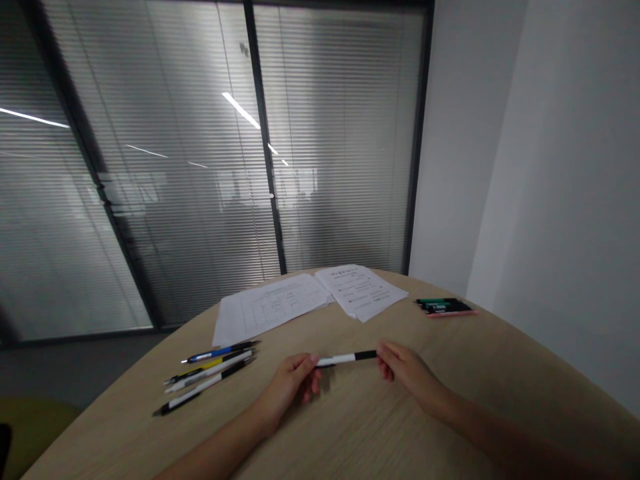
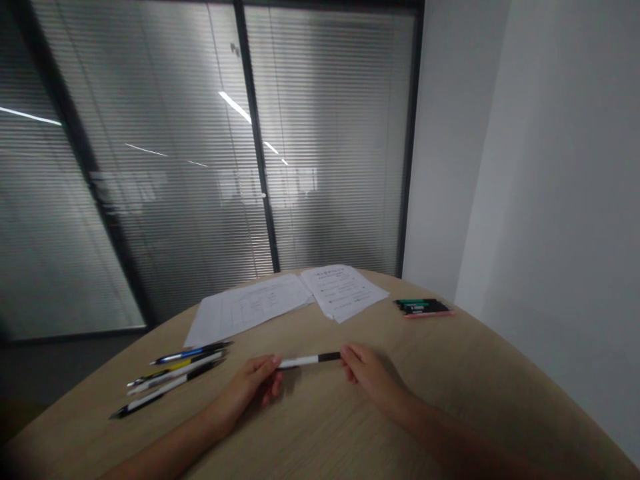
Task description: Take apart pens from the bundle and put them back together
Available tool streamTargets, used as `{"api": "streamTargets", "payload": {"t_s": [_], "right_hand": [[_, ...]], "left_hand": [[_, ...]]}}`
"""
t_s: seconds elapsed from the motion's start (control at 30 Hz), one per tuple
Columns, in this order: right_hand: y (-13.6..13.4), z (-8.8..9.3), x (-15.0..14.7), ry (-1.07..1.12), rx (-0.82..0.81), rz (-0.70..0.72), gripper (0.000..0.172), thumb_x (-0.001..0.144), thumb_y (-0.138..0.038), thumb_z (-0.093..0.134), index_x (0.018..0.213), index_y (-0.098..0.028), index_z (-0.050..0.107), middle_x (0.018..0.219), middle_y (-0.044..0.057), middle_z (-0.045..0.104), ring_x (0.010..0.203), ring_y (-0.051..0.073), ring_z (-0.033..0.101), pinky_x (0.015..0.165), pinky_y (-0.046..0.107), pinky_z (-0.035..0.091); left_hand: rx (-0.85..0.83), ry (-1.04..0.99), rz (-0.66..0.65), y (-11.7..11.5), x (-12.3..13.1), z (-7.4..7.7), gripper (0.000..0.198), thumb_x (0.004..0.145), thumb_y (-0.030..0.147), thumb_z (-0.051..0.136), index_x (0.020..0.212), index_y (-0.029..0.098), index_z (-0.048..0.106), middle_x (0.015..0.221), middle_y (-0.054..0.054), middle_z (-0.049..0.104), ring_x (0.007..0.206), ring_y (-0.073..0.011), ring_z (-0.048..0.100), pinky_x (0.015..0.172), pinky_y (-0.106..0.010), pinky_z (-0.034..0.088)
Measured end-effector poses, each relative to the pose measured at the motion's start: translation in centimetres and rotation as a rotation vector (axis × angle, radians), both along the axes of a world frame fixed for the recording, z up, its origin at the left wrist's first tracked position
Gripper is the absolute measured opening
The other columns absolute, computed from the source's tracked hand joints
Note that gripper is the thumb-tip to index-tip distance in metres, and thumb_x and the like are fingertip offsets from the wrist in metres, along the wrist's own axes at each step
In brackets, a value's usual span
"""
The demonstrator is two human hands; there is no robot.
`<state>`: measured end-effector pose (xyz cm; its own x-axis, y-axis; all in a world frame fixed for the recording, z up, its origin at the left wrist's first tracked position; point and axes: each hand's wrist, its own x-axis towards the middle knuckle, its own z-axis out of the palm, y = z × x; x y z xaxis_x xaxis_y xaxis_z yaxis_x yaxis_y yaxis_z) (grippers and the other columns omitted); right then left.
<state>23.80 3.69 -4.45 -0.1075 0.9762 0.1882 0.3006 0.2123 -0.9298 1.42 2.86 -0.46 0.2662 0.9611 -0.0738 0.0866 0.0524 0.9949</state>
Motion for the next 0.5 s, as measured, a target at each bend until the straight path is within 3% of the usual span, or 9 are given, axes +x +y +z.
{"api": "streamTargets", "payload": {"t_s": [0.2,0.37,0.5], "right_hand": [[-0.12,0.2,0.05,-0.013,0.001,0.013,0.023,0.079,-0.039,0.042,0.067,-0.02,0.048,0.056,-0.004,0.049,0.049,0.009,0.045,0.047,0.02,0.034],[0.22,-0.34,-0.04,0.059,-0.006,-0.009,0.038,0.08,-0.05,0.034,0.064,-0.019,0.049,0.054,-0.002,0.049,0.047,0.01,0.045,0.046,0.022,0.034],[0.26,-0.6,-0.12,-0.01,-0.052,-0.061,0.043,0.08,-0.053,0.033,0.057,-0.019,0.046,0.047,-0.003,0.043,0.043,0.01,0.041,0.044,0.023,0.032]], "left_hand": [[0.01,0.015,-0.002,0.14,0.01,-0.04,0.041,0.065,0.054,0.054,0.054,0.015,0.05,0.042,0.003,0.05,0.035,-0.006,0.036,0.039,-0.019,0.023],[0.038,0.032,-0.007,-0.03,0.05,0.06,0.041,0.065,0.054,0.054,0.055,0.015,0.051,0.044,0.003,0.051,0.036,-0.0066,0.038,0.039,-0.02,0.024],[0.04,0.052,-0.028,-0.04,0.0,-0.02,0.041,0.064,0.055,0.054,0.056,0.015,0.051,0.044,0.003,0.051,0.036,-0.0066,0.038,0.04,-0.02,0.025]]}}
